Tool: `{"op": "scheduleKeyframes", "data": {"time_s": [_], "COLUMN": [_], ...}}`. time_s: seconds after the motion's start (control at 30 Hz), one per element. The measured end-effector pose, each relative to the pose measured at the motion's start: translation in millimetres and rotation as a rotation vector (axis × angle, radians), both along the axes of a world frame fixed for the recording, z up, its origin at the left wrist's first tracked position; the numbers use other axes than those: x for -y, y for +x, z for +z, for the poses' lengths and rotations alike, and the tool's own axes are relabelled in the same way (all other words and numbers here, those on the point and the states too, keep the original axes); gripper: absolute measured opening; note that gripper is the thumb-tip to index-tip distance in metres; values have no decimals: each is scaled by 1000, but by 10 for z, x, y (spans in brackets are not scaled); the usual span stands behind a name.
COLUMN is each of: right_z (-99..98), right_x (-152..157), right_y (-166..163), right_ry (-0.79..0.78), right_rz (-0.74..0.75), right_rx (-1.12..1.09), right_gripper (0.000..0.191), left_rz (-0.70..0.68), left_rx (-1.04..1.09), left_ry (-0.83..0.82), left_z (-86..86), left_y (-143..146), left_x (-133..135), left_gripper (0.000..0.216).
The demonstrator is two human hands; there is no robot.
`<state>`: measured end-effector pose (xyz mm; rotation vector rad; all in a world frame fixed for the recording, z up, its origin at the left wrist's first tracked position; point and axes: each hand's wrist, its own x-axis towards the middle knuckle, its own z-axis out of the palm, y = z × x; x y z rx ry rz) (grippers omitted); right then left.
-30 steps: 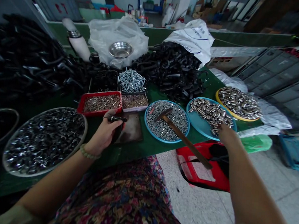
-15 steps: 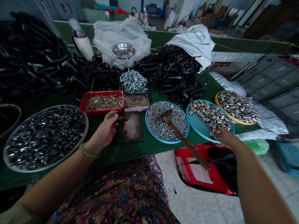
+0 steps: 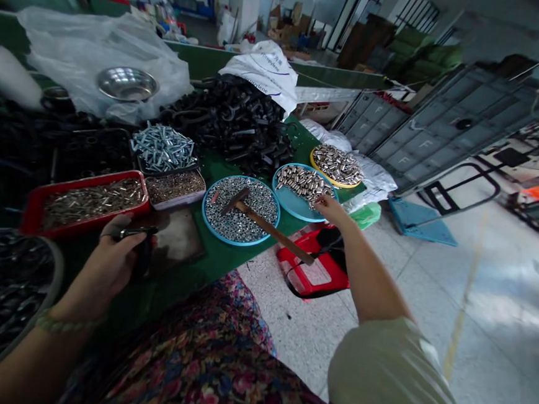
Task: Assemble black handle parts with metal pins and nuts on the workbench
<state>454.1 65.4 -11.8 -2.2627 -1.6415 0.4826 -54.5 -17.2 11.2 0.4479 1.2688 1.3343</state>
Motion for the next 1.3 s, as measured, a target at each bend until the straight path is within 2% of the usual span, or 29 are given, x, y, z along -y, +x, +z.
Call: {"op": "scheduleKeyframes", "data": {"time_s": [0.2,0.4,0.53,0.73,0.9,1.03,1.17,1.3], "right_z": [-109,-147,-126,-249,-276,-221,-202,-237], "right_x": [-160,-240,-186,-328,-448,-397,-357,-437], "right_y": [-174,-253,-273,-541,-641,-681,-797,-937], "right_ry": [88,121,70,88,69,103,109,106], "right_rz": [-64,-49,2,46,145,77,17,-86], "right_rx": [-84,-34,64,174,176,192,173,107], "right_gripper": [33,28,18,26,23,25,20,29], "left_rz": [-26,-32,-42,-92,-115,-62,-94,-63], "left_rx": [28,-14,8,126,112,67,84,66], "left_ry": [46,18,18,74,58,54,66,83], "left_z": [-23,-24,-44,-91,-74,-39,-37,-50], "left_y": [8,-27,-25,26,-8,-19,9,49], "left_x": [31,48,35,72,139,185,210,216], "left_gripper": [69,68,58,71,61,69,73,76]}}
